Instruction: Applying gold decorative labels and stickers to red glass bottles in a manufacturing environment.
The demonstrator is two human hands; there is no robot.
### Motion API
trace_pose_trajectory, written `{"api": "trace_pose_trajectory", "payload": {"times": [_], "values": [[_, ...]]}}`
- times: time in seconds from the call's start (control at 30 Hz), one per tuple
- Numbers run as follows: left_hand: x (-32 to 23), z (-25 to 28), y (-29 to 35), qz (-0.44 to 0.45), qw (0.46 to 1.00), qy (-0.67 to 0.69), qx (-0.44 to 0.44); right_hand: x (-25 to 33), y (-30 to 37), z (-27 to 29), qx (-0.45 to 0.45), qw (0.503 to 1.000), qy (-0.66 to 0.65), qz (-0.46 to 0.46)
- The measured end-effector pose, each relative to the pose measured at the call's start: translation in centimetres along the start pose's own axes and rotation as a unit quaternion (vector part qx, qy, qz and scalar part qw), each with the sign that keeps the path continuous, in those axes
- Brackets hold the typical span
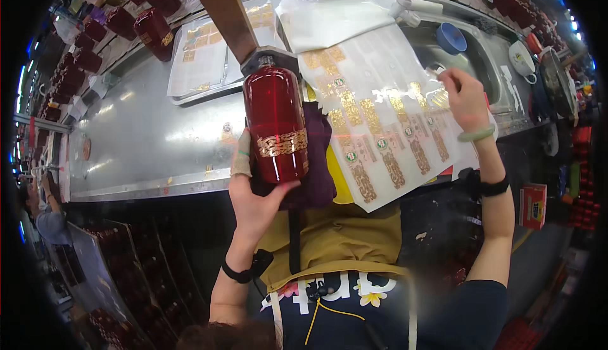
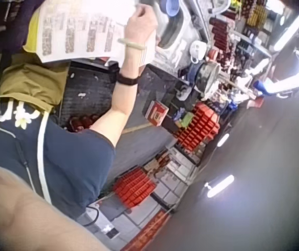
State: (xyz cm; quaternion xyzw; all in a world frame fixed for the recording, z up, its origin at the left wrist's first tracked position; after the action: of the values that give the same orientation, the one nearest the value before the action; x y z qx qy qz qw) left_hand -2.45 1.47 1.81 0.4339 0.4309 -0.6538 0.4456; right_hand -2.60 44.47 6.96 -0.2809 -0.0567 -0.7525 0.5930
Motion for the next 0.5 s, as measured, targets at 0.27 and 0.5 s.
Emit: {"api": "trace_pose_trajectory", "payload": {"times": [0.27, 0.5], "values": [[1.1, 0.2, 0.7, -0.003, 0.997, -0.051, -0.063, 14.0, 8.3, -4.9, 0.101, 0.981, -0.154, 0.067], [0.7, 0.9, 1.8, -0.018, 1.000, -0.023, -0.003, 19.9, 11.9, -8.1, 0.117, 0.933, -0.317, 0.121]]}}
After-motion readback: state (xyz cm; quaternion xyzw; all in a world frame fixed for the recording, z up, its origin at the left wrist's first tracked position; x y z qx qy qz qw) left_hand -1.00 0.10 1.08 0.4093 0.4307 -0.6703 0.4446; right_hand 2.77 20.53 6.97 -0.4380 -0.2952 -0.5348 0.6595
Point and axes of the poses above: each hand's wrist, its own y-axis away from the middle knuckle, its own z-axis out of the back of the hand, x = y × z, the point moved 3 cm from there along -y, towards the middle knuckle, and after that the axes turned 3 degrees about z, right-handed, at the moved point
